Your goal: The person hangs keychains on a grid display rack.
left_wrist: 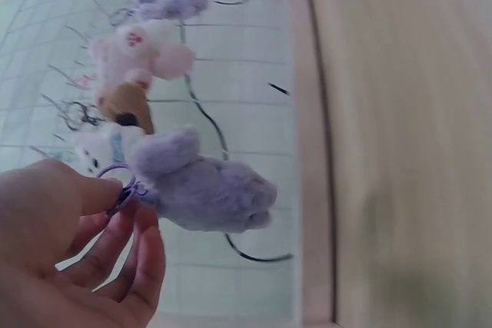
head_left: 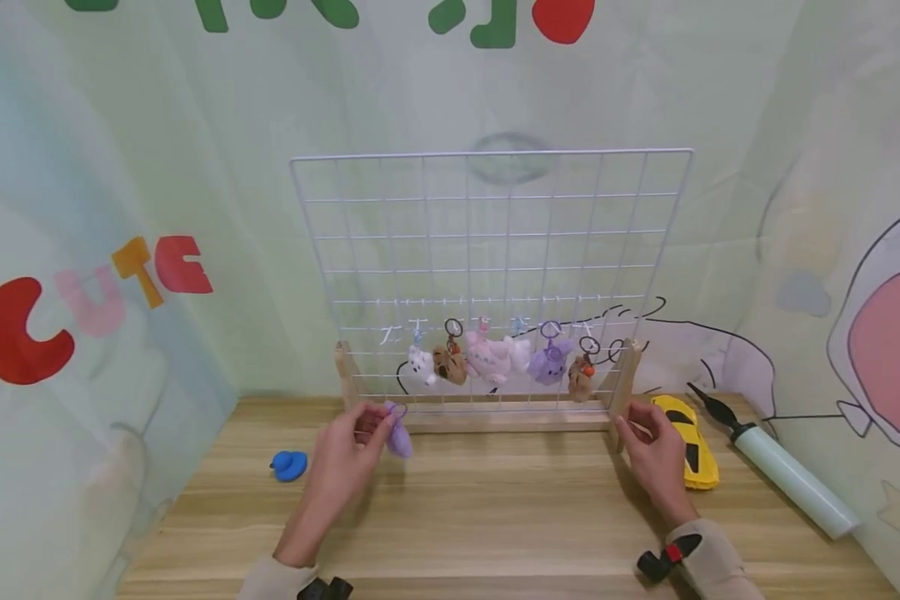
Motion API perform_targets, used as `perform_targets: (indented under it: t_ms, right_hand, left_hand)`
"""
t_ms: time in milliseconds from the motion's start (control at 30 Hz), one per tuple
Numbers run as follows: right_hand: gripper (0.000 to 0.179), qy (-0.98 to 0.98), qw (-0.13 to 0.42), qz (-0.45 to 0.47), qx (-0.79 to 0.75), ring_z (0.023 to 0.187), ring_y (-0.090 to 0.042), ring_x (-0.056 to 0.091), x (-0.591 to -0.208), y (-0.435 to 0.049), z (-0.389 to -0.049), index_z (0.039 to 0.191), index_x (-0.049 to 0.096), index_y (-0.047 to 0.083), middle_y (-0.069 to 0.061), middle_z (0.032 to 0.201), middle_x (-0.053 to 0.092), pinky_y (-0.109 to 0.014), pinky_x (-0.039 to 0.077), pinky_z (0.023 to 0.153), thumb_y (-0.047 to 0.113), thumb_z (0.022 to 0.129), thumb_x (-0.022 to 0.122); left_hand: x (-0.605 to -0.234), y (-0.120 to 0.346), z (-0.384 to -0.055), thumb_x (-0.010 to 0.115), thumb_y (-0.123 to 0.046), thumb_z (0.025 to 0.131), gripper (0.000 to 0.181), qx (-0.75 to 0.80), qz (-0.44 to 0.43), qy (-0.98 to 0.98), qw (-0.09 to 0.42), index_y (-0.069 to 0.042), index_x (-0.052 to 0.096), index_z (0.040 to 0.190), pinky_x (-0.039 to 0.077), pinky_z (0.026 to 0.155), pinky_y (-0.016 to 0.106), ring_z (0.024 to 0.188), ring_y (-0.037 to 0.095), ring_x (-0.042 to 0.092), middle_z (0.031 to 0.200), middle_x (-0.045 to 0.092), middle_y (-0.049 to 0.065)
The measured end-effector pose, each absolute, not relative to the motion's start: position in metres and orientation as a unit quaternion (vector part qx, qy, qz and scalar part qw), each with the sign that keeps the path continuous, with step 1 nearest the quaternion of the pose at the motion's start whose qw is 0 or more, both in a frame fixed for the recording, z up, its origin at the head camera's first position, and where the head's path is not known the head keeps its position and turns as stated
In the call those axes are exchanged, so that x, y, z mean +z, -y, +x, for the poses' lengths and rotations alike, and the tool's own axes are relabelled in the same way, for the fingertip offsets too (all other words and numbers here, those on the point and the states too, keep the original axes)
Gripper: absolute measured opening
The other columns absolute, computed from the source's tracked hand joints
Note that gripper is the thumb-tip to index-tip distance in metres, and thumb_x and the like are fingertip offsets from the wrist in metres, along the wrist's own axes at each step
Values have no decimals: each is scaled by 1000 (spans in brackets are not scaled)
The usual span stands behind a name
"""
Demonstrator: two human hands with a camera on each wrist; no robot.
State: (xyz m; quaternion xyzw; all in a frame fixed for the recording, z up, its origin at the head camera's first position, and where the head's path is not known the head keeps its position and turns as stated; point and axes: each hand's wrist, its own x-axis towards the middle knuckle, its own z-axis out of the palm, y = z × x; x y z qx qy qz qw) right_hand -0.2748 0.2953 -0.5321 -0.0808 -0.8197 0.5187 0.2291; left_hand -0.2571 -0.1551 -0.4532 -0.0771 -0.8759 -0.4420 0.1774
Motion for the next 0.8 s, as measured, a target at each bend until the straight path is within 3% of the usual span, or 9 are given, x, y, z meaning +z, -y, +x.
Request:
perform_targets:
  t_ms: [267,400,600,800]
  right_hand:
    - [42,823,223,-82,515,132,-36,66,-533,-295,-275,141,61,5,-18,136,68,-7,49,98,23,105,73]
    - [42,826,224,-86,510,131,-33,67,-535,-294,-275,141,62,6,-17,135,69,-4,49,98,24,105,74]
    - [43,826,223,-86,511,131,-33,66,-535,-295,-275,141,61,5,-17,136,68,-11,51,101,26,106,73]
    - [44,824,222,-85,514,131,-33,66,-535,-295,-274,142,61,6,-17,137,68,-6,49,100,28,105,73]
  left_hand:
    - [-427,141,-262,78,-15,101,11,-481,-96,834,252,-8,74,109,58,68,18,86,17,71,98,79,6]
    - [-418,139,-266,78,-14,102,12,-504,-101,808,287,-6,74,109,58,70,15,87,17,71,99,78,8]
    - [-408,136,-268,76,-17,103,16,-552,-87,767,314,-3,74,111,59,71,13,88,13,71,102,78,11]
    - [-404,132,-272,78,-18,102,19,-581,-74,736,338,0,74,108,60,70,12,87,6,71,99,78,13]
